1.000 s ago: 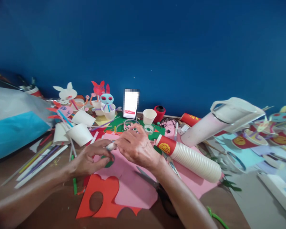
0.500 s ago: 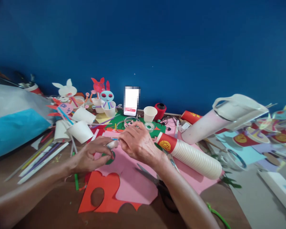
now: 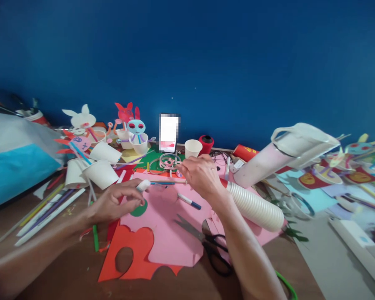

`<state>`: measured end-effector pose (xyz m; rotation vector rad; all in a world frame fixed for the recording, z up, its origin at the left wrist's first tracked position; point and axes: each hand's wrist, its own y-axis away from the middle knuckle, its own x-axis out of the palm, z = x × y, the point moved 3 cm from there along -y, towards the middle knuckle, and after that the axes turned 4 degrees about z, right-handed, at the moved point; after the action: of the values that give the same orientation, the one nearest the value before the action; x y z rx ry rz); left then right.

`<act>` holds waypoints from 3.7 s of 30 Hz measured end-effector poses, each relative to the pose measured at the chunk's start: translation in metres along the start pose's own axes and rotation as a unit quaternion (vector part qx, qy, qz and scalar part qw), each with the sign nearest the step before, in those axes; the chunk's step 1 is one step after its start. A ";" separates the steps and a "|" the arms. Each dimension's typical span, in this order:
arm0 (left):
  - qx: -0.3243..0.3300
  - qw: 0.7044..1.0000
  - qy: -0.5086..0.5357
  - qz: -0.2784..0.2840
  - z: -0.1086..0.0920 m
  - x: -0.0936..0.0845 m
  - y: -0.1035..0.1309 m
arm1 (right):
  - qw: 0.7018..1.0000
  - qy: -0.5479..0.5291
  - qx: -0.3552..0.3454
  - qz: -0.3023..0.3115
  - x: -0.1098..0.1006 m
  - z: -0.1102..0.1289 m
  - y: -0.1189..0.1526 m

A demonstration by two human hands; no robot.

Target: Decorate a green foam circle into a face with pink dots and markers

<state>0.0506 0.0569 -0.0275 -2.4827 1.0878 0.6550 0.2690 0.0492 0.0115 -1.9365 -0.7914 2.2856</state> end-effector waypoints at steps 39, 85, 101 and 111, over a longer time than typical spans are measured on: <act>-0.095 0.992 0.080 -0.035 0.017 -0.007 -0.001 | 0.834 -0.541 0.084 0.072 0.063 0.025 0.001; -0.184 0.963 0.194 -0.018 0.014 0.006 -0.003 | 0.940 -0.340 -0.005 0.043 0.053 0.054 0.005; -0.177 0.911 0.330 -0.172 0.033 -0.016 -0.006 | 0.974 -0.100 0.194 0.054 0.008 -0.026 -0.001; -0.196 0.915 0.309 -0.167 0.038 -0.014 -0.006 | 0.960 0.083 0.203 0.175 0.019 -0.037 0.002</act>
<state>0.0365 0.0876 -0.0509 -3.2464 0.7136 -0.0458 0.3001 0.0671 -0.0095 -2.1486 0.0503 2.1815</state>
